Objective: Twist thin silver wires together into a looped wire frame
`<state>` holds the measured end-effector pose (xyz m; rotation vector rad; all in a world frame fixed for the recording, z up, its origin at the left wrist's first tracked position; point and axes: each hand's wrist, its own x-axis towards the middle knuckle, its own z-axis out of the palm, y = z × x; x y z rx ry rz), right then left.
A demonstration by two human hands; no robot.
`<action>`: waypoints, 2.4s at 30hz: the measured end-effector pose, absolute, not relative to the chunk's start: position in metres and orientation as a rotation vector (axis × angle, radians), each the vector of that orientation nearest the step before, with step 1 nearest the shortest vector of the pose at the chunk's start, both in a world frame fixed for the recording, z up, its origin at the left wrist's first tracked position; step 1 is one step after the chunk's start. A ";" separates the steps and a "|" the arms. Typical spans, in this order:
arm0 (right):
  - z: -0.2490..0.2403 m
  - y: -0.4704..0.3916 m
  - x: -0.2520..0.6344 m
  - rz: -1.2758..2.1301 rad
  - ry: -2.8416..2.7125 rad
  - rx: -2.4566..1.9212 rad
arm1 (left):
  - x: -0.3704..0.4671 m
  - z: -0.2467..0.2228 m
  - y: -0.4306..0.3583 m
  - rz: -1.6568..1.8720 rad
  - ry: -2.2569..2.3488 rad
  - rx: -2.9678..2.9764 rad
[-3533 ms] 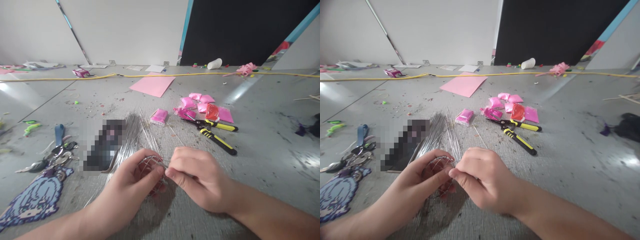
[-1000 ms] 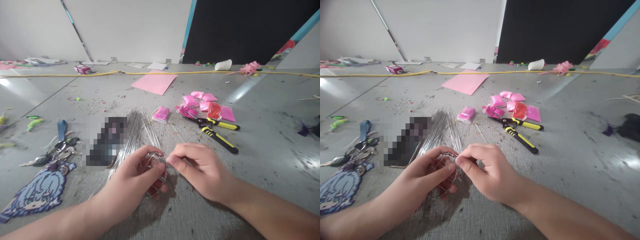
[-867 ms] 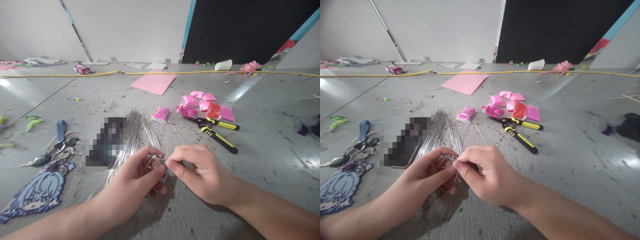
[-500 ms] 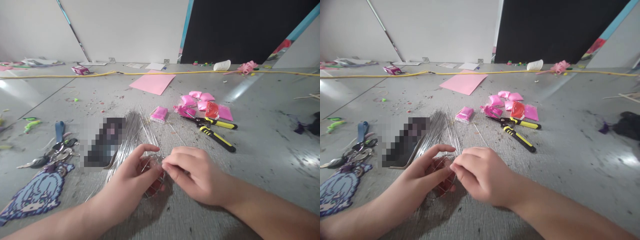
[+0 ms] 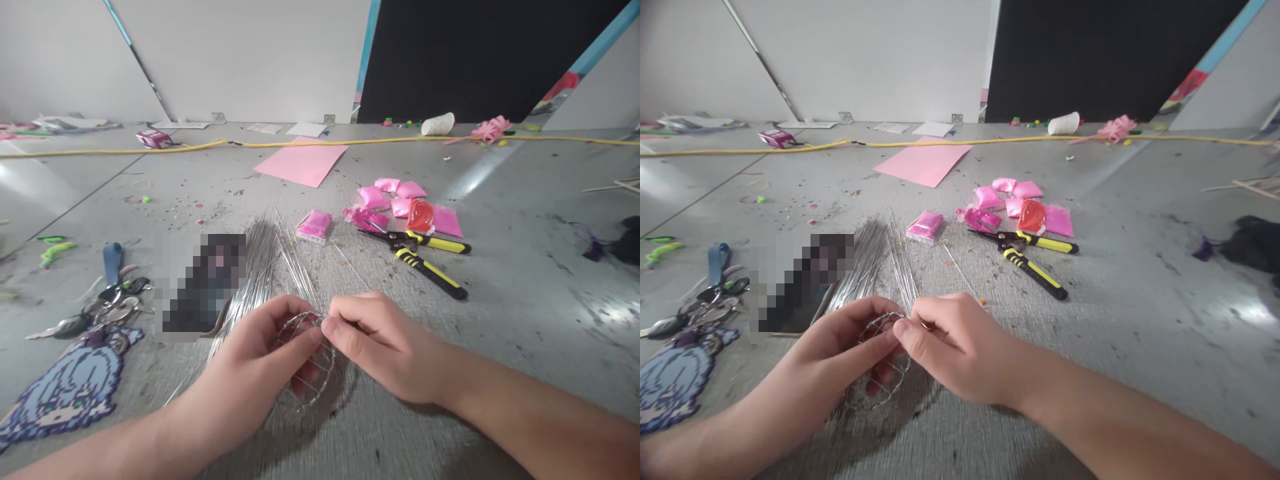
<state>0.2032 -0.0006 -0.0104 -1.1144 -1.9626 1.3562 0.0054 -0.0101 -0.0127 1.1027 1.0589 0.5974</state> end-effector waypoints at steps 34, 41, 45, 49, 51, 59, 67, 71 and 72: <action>-0.012 0.000 0.205 1.161 -2.128 -1.012 | 0.004 -0.008 -0.006 0.621 1.080 1.213; -0.012 0.001 0.204 0.994 -2.168 -0.998 | 0.004 -0.010 -0.007 0.608 1.098 1.237; -0.013 0.001 0.202 1.082 -2.127 -1.057 | 0.004 -0.010 -0.008 0.616 1.094 1.221; -0.013 0.001 0.202 1.127 -2.088 -1.105 | 0.004 -0.010 -0.009 0.635 1.096 1.230; -0.013 0.000 0.202 1.139 -2.078 -1.114 | 0.004 -0.010 -0.010 0.638 1.107 1.249; -0.012 -0.001 0.201 1.233 -2.039 -1.179 | 0.003 -0.012 -0.010 0.616 1.130 1.297; -0.011 0.000 0.197 1.161 -2.043 -1.244 | 0.003 -0.013 -0.009 0.628 1.128 1.289; -0.014 0.000 0.198 1.108 -2.056 -1.249 | 0.002 -0.013 -0.008 0.611 1.140 1.342; -0.015 0.001 0.198 1.078 -2.068 -1.233 | 0.002 -0.012 -0.009 0.598 1.148 1.380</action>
